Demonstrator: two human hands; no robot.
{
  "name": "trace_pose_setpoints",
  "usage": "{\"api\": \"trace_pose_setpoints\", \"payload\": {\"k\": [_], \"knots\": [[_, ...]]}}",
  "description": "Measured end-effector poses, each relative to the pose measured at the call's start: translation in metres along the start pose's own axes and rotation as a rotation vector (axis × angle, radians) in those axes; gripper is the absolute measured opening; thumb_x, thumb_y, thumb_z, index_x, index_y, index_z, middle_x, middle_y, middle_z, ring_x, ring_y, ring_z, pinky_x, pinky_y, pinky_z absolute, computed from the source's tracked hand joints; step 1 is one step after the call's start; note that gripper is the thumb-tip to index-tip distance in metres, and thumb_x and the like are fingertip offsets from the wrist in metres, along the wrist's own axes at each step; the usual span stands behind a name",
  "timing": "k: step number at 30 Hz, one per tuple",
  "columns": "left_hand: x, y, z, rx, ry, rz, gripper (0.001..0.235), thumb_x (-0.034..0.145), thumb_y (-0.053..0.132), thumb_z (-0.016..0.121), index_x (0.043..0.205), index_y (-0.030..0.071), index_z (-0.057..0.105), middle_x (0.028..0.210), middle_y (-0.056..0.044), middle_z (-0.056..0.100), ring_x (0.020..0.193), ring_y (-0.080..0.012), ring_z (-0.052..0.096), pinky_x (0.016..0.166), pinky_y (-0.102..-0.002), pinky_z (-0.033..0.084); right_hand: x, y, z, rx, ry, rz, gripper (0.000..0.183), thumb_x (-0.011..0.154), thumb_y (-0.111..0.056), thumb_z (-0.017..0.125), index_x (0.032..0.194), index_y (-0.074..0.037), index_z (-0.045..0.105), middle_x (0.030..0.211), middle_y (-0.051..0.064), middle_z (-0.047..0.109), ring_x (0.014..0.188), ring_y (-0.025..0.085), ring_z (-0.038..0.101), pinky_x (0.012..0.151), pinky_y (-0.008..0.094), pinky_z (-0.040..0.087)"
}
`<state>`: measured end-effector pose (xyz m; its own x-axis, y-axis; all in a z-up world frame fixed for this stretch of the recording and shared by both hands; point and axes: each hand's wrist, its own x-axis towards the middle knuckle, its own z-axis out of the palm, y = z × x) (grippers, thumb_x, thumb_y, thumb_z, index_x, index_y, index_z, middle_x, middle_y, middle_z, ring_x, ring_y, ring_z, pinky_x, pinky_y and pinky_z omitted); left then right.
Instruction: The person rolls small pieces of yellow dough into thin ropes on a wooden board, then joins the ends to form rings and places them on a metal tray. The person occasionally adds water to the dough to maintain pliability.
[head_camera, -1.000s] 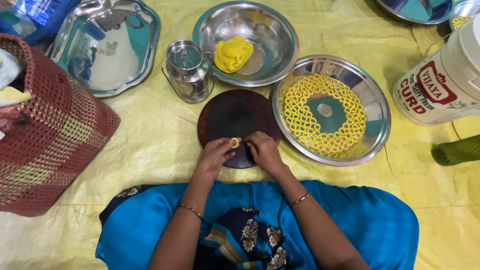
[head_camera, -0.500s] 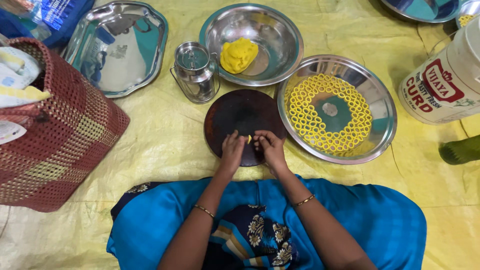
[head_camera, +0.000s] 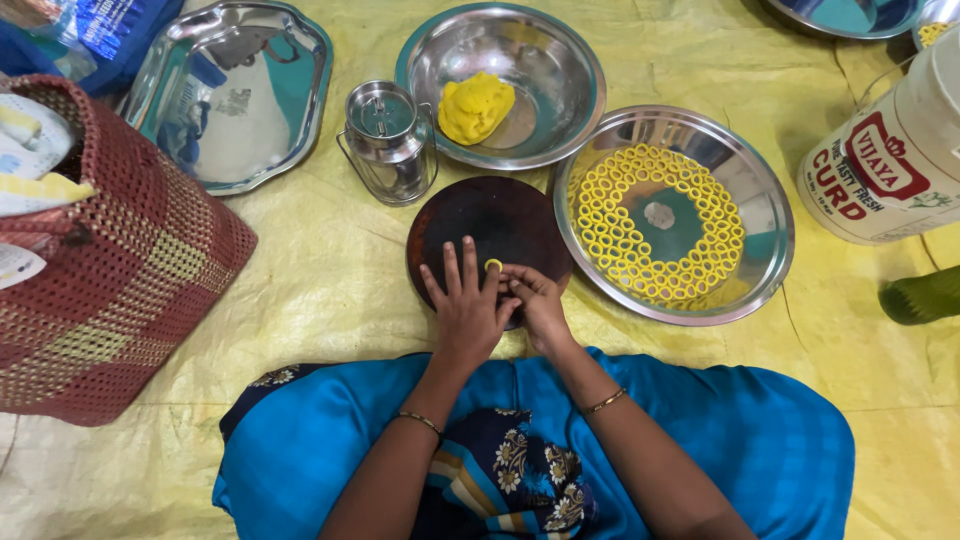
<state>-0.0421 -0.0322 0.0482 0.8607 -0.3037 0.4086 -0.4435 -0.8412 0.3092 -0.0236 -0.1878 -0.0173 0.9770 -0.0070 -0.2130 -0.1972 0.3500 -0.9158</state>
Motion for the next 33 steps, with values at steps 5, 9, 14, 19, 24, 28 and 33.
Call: {"api": "trace_pose_setpoints", "payload": {"k": [5, 9, 14, 19, 24, 28, 33], "knots": [[0.002, 0.002, 0.002, 0.107, -0.068, 0.072, 0.079, 0.089, 0.058, 0.064, 0.143, 0.001, 0.055, 0.164, -0.021, 0.027, 0.153, -0.0423, 0.018, 0.113, -0.079, 0.011, 0.001, -0.002, -0.003, -0.112, 0.029, -0.009, 0.029, 0.104, -0.008, 0.053, 0.126, 0.003, 0.068, 0.100, 0.009, 0.073, 0.085, 0.012, 0.065, 0.077, 0.026, 0.055], [0.001, 0.003, 0.003, 0.183, -0.118, 0.107, 0.082, 0.087, 0.058, 0.064, 0.144, 0.000, 0.054, 0.164, -0.020, 0.027, 0.154, -0.0377, 0.019, 0.114, -0.077, 0.012, 0.001, -0.007, -0.003, -0.141, 0.088, 0.033, 0.027, 0.100, -0.011, 0.059, 0.121, 0.001, 0.069, 0.099, 0.004, 0.075, 0.084, 0.010, 0.069, 0.074, 0.025, 0.056], [0.001, 0.003, 0.003, 0.224, -0.146, 0.115, 0.076, 0.088, 0.053, 0.065, 0.143, 0.001, 0.055, 0.164, -0.019, 0.030, 0.154, -0.0381, 0.019, 0.115, -0.076, 0.013, -0.001, -0.008, -0.004, -0.191, 0.068, 0.006, 0.026, 0.096, -0.014, 0.072, 0.118, 0.001, 0.073, 0.090, 0.004, 0.072, 0.077, 0.009, 0.063, 0.066, 0.025, 0.053], [0.000, 0.000, 0.004, 0.161, -0.081, 0.128, 0.067, 0.089, 0.046, 0.067, 0.137, 0.001, 0.059, 0.160, -0.020, 0.035, 0.153, -0.0394, 0.022, 0.114, -0.078, 0.015, 0.002, -0.011, -0.008, -0.063, 0.066, 0.074, 0.018, 0.094, -0.010, 0.073, 0.109, 0.000, 0.071, 0.091, 0.005, 0.073, 0.076, 0.011, 0.067, 0.065, 0.026, 0.055], [0.003, -0.002, 0.005, 0.138, 0.002, 0.155, 0.043, 0.093, 0.027, 0.062, 0.128, 0.003, 0.064, 0.157, -0.020, 0.043, 0.152, -0.0414, 0.028, 0.115, -0.077, 0.018, 0.005, -0.011, -0.010, 0.098, 0.004, 0.107, 0.014, 0.095, -0.011, 0.069, 0.106, -0.002, 0.069, 0.094, 0.005, 0.073, 0.079, 0.013, 0.072, 0.069, 0.028, 0.059], [0.001, -0.005, 0.007, 0.143, 0.048, 0.201, 0.031, 0.095, 0.018, 0.057, 0.121, 0.004, 0.068, 0.151, -0.019, 0.051, 0.150, -0.0416, 0.034, 0.117, -0.074, 0.021, 0.010, -0.001, -0.019, 0.101, 0.039, 0.156, 0.014, 0.097, -0.013, 0.068, 0.105, -0.002, 0.069, 0.095, 0.006, 0.074, 0.081, 0.013, 0.072, 0.074, 0.026, 0.061], [-0.005, -0.011, 0.025, -0.054, 0.106, 0.095, 0.027, 0.092, 0.017, 0.064, 0.116, 0.008, 0.070, 0.139, -0.016, 0.059, 0.142, -0.0423, 0.042, 0.113, -0.066, 0.031, 0.019, 0.013, -0.034, 0.041, 0.080, 0.179, 0.014, 0.097, -0.015, 0.070, 0.105, -0.003, 0.071, 0.089, 0.005, 0.074, 0.075, 0.010, 0.069, 0.069, 0.025, 0.058]]}}
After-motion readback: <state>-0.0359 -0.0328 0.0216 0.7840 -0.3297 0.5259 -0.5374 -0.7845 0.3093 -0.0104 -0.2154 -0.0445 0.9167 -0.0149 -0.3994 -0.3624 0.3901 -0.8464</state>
